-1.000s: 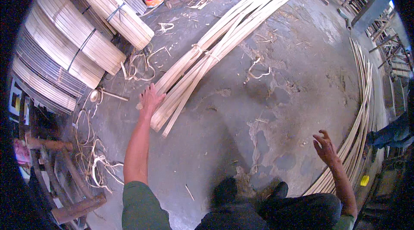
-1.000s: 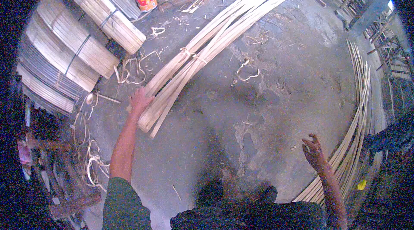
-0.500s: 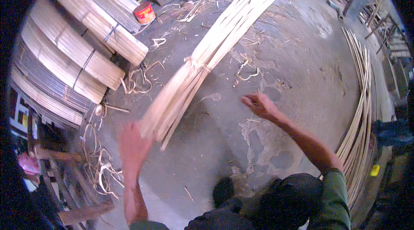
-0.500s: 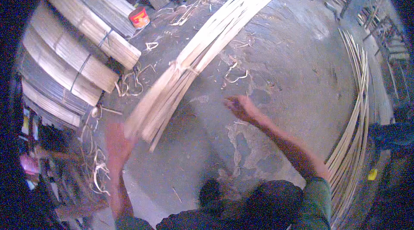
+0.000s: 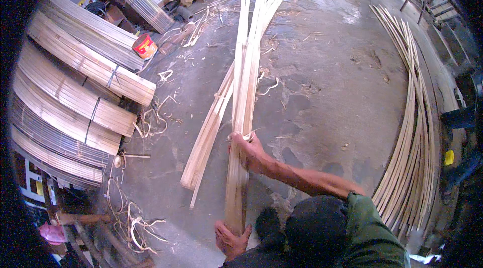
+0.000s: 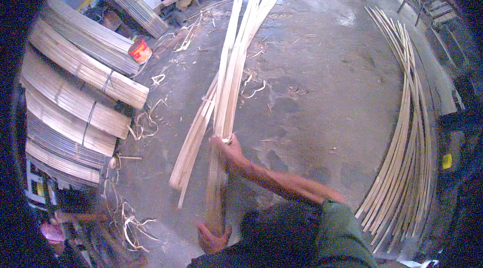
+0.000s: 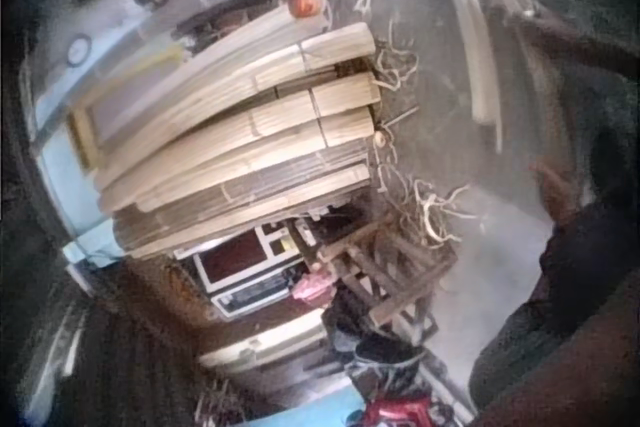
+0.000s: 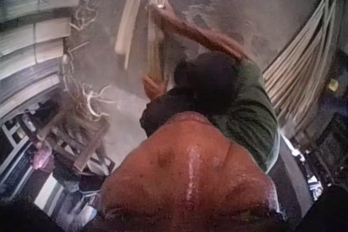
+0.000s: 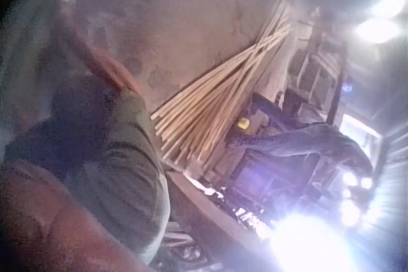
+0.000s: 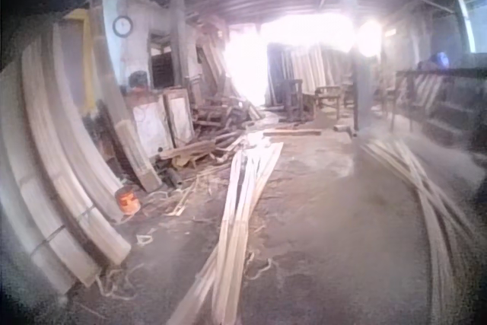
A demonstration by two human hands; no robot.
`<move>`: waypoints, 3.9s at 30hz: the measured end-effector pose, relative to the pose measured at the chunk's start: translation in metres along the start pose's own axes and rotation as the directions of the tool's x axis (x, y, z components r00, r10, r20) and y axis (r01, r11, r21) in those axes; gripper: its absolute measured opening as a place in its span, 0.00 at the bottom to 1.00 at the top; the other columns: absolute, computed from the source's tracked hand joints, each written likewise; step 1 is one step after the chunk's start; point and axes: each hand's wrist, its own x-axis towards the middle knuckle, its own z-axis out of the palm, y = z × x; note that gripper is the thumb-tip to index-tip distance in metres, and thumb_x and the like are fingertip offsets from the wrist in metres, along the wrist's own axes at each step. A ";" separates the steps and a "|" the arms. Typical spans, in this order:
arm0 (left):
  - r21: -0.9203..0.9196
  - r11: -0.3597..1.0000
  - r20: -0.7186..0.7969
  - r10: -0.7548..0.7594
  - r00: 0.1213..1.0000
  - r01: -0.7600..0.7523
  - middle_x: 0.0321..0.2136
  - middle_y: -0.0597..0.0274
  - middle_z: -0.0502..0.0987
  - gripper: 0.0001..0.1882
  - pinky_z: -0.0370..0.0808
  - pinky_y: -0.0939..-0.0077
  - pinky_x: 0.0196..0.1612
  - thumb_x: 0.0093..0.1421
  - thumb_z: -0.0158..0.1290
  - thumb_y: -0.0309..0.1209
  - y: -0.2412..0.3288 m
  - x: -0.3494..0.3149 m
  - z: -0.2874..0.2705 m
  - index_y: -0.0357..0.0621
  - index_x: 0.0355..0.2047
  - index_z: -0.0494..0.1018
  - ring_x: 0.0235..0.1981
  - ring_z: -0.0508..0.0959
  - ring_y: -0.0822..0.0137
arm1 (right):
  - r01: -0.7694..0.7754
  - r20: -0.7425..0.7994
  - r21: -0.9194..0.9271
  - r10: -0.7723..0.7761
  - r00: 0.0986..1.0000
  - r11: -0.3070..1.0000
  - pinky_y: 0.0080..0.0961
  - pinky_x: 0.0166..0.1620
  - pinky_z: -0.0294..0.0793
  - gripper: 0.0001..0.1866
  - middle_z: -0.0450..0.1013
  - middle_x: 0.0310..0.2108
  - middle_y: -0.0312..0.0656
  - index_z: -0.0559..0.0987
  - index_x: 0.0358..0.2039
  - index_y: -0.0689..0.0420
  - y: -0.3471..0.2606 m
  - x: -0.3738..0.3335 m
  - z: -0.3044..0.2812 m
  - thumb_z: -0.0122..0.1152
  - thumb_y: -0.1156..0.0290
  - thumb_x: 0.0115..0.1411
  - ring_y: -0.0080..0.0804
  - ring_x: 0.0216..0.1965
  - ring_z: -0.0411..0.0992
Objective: The person sits on the floor and repeatedly picks up, aligns, and stacks thin wooden strips into neat bundles. The person occasionally ties the bundles with string and places them aside.
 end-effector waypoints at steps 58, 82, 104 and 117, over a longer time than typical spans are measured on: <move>-0.265 0.962 0.598 0.214 0.772 -0.060 0.40 0.42 0.77 0.33 0.72 0.48 0.42 0.53 0.61 0.47 0.083 0.028 0.013 0.47 0.54 0.63 0.43 0.76 0.39 | -0.047 -0.281 0.084 0.069 0.957 0.995 0.38 0.30 0.79 0.19 0.74 0.27 0.41 0.66 0.45 0.54 -0.019 -0.027 -0.172 0.52 0.51 0.66 0.35 0.28 0.76; -0.318 0.948 0.643 0.209 0.737 0.008 0.39 0.43 0.78 0.34 0.73 0.50 0.44 0.51 0.63 0.49 0.073 0.037 0.027 0.46 0.53 0.65 0.41 0.78 0.40 | -0.039 -0.363 -0.011 0.032 0.931 0.999 0.35 0.33 0.77 0.20 0.72 0.30 0.38 0.70 0.43 0.53 0.008 -0.014 -0.196 0.54 0.49 0.64 0.32 0.28 0.73; -0.197 0.980 0.417 0.049 0.908 0.038 0.37 0.49 0.80 0.33 0.75 0.55 0.40 0.49 0.64 0.53 0.046 0.031 0.016 0.48 0.50 0.71 0.38 0.79 0.46 | -0.221 -0.078 -0.144 0.212 0.974 0.965 0.33 0.36 0.76 0.25 0.70 0.34 0.34 0.69 0.45 0.49 0.006 -0.001 -0.149 0.53 0.41 0.61 0.27 0.33 0.70; 0.049 0.963 0.152 0.256 0.955 -0.267 0.54 0.45 0.67 0.37 0.63 0.51 0.57 0.53 0.59 0.54 -0.049 0.130 0.014 0.42 0.55 0.68 0.57 0.66 0.45 | -0.251 0.194 -0.433 0.361 0.912 0.866 0.24 0.40 0.77 0.23 0.73 0.36 0.35 0.71 0.50 0.56 -0.006 0.002 -0.085 0.49 0.50 0.67 0.22 0.35 0.73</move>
